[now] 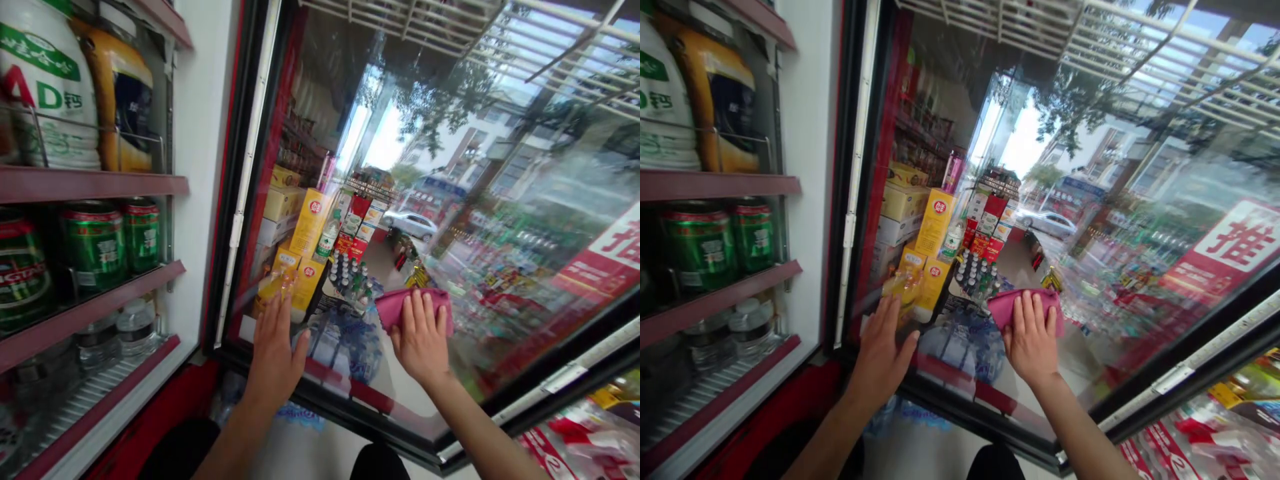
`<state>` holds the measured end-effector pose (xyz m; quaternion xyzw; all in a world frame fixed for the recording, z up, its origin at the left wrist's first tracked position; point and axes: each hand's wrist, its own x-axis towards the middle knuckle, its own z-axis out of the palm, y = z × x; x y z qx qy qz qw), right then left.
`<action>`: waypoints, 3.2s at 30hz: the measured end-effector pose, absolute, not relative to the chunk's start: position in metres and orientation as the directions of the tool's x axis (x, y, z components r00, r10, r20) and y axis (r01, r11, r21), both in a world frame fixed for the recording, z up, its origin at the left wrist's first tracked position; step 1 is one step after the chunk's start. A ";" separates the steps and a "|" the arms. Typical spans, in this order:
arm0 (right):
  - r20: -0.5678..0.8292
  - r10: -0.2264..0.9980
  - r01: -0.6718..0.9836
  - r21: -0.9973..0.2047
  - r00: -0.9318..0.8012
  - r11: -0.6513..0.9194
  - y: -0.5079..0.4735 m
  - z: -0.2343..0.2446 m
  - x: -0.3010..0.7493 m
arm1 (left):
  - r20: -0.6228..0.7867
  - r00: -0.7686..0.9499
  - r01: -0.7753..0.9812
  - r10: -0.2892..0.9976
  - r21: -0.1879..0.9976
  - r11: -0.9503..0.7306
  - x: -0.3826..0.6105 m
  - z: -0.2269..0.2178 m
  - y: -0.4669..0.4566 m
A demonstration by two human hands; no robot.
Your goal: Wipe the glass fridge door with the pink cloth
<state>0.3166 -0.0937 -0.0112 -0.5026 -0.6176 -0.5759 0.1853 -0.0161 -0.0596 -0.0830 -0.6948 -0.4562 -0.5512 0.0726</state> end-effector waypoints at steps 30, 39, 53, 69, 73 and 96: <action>0.216 0.342 0.351 0.843 -0.915 0.407 0.083 0.094 0.046 | 0.818 -0.137 0.854 0.558 0.383 -0.352 -0.076 -0.105 -0.071; 0.589 0.169 0.612 0.771 -0.790 0.175 0.076 0.287 0.052 | 0.802 -0.154 0.821 0.577 0.429 -0.377 -0.082 -0.104 -0.072; 0.595 0.247 0.644 0.708 -0.765 0.290 0.078 0.164 0.027 | 0.798 -0.173 0.814 0.577 0.446 -0.372 -0.086 -0.111 -0.074; 0.369 0.282 0.451 0.827 -0.886 0.336 0.066 0.064 0.086 | 0.824 -0.132 0.825 0.552 0.400 -0.399 -0.076 -0.096 -0.065; 0.445 0.296 0.521 0.808 -0.845 0.274 0.028 0.073 0.156 | 0.841 -0.068 0.794 0.537 0.372 -0.482 -0.053 -0.079 -0.062; 0.769 0.350 0.809 0.585 -0.535 -0.047 -0.053 0.106 0.287 | 0.891 0.011 0.761 0.453 0.287 -0.582 -0.026 -0.064 -0.061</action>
